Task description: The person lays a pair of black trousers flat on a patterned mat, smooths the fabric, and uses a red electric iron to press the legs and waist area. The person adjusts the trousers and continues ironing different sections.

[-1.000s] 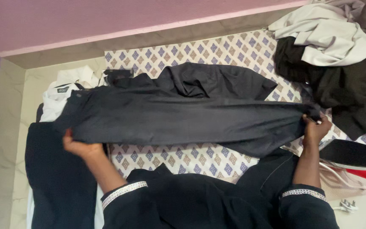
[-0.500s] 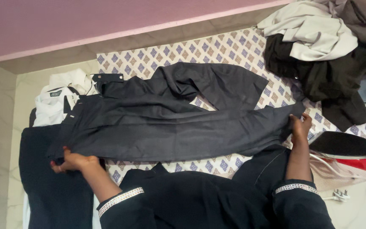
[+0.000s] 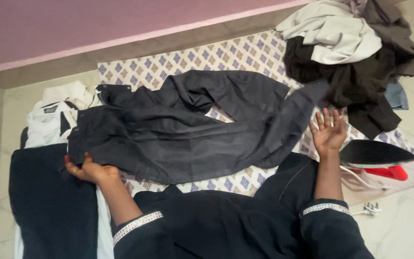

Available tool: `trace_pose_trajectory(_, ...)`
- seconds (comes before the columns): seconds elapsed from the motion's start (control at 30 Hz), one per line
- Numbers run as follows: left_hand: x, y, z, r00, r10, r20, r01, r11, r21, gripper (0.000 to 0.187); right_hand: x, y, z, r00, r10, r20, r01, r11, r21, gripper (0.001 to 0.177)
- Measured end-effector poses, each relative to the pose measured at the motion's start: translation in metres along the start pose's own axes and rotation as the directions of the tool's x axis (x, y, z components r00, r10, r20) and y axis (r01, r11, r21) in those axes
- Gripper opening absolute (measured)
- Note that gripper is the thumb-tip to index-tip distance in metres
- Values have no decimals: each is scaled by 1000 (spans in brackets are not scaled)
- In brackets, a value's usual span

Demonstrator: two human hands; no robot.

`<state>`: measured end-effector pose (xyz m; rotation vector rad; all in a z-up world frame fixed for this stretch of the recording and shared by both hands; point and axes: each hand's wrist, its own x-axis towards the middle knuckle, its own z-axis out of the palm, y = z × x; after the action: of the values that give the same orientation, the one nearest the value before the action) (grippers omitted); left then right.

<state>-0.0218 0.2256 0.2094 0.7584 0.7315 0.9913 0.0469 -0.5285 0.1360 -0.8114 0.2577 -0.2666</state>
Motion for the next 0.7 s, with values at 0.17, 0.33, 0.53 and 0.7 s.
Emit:
trace_pose_trajectory(0.17, -5, -7, -3, 997, -59, -45, 57, 998, -30, 65, -5, 8, 3, 993, 18, -116, -44, 972, -230, 79)
trace_pose_trajectory(0.33, -14, -19, 11, 999, -32, -25, 37, 968, 249, 72, -11, 20, 30, 1000, 6, -26, -22, 739, -674, 78)
trace_pose_trajectory(0.53, -22, -16, 20, 1000, -6, 6, 4, 962, 271, 68, -29, 29, 50, 949, -169, 266, 295, 184, -938, 59)
trace_pose_trajectory(0.7, -22, -12, 23, 999, -47, -29, 53, 957, 284, 66, -24, 35, 48, 913, -330, 241, 309, 172, -935, 40)
